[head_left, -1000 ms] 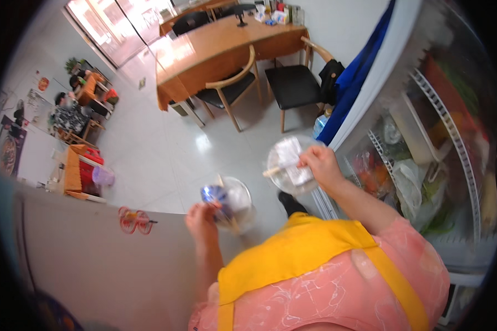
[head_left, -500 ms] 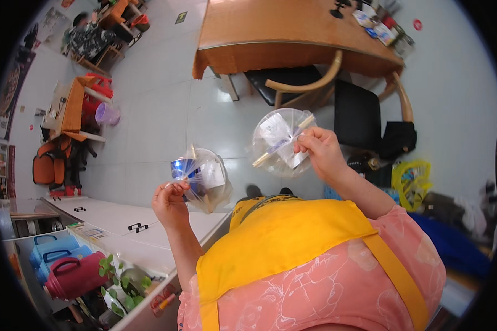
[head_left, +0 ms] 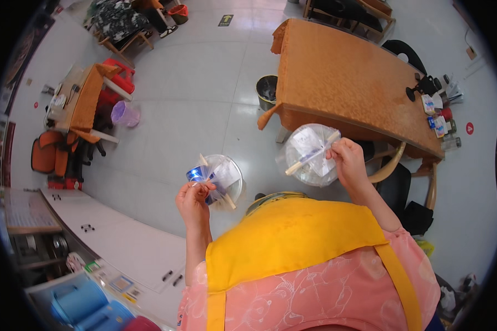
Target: The person chops green vegetables on a cutting board, places them into a plastic container, seals the container with a lid, and wraps it in a plastic bag. They then place a printed receipt on top of the wrapped container and move it to a table.
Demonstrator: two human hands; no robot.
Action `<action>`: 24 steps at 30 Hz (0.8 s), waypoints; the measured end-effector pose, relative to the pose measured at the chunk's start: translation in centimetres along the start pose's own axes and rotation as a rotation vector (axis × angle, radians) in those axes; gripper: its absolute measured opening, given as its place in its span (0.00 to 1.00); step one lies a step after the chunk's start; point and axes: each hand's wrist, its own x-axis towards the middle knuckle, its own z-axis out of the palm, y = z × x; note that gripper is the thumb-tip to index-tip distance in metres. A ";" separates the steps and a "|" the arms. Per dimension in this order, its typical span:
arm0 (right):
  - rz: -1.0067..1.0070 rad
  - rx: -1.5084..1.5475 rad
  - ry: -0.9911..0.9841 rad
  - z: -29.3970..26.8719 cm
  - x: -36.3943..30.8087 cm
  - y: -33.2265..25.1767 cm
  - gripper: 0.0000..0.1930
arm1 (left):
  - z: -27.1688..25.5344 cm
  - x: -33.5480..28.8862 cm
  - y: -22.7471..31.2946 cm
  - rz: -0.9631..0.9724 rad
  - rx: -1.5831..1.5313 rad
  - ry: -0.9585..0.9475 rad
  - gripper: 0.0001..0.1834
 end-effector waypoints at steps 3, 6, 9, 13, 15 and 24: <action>-0.006 0.026 0.013 4.4 7.2 0.1 0.10 | 1.3 9.6 2.7 0.006 0.016 -0.026 0.08; 0.019 0.012 0.037 8.6 14.7 1.2 0.10 | 1.5 18.8 5.4 0.036 0.033 -0.027 0.07; 0.035 -0.058 0.032 12.9 24.1 2.7 0.09 | 2.4 28.2 7.7 0.077 0.022 -0.031 0.08; 0.081 -0.055 -0.008 19.3 35.4 3.3 0.08 | 3.8 38.8 12.5 0.075 -0.010 -0.022 0.08; 0.099 -0.147 0.029 22.6 41.1 3.5 0.08 | 4.6 44.0 14.1 0.124 0.012 -0.029 0.08; -0.107 -0.143 0.108 31.8 67.2 1.3 0.10 | 12.1 73.2 19.1 -0.073 0.153 -0.023 0.08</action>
